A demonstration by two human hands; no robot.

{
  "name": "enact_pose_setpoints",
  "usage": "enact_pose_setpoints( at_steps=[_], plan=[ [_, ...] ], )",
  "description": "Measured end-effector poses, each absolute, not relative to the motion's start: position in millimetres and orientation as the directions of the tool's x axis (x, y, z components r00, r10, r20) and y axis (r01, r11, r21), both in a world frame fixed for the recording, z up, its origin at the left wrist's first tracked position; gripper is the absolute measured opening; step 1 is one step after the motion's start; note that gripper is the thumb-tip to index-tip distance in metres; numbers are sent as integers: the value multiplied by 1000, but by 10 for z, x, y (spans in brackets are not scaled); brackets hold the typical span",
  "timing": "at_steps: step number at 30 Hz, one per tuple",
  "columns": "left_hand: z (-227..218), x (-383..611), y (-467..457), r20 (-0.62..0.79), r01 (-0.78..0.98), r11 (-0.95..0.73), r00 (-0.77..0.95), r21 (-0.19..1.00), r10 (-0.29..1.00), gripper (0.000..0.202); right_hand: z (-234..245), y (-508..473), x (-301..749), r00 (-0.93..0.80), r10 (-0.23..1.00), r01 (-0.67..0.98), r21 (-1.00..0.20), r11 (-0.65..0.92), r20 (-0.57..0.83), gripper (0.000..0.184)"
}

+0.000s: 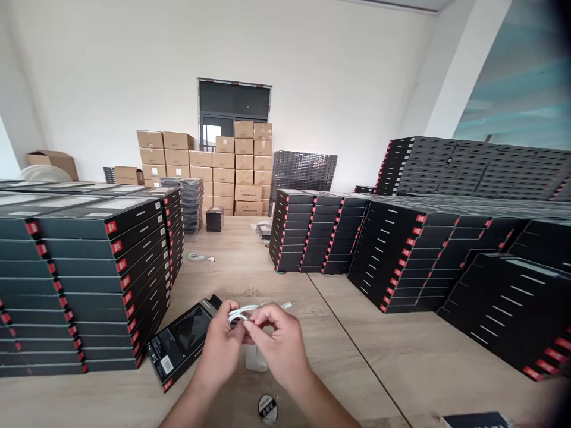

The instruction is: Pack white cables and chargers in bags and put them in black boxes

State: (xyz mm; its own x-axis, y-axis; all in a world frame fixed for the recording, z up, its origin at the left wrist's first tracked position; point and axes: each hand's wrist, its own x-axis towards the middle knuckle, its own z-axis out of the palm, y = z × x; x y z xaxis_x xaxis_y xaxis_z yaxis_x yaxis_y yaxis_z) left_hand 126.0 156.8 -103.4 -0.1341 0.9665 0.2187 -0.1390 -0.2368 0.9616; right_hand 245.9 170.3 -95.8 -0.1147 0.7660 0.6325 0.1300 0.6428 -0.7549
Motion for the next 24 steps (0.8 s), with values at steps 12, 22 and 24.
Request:
enact_pose_setpoints(
  at_steps=[12,22,24],
  plan=[
    [-1086,1338,1629,74,-332,-134,-188,933,979,46,-897,1797,2592,-53,828,145,-816,559,558,13],
    [-1112,1342,1627,88,-361,-135,-143,923,986,43,-862,1885,2677,-25,916,383,-843,378,399,34],
    [-1106,1344,1628,70,-373,-116,-136,920,988,45,-861,1909,2701,-17,942,284,-902,326,335,36]
  ],
)
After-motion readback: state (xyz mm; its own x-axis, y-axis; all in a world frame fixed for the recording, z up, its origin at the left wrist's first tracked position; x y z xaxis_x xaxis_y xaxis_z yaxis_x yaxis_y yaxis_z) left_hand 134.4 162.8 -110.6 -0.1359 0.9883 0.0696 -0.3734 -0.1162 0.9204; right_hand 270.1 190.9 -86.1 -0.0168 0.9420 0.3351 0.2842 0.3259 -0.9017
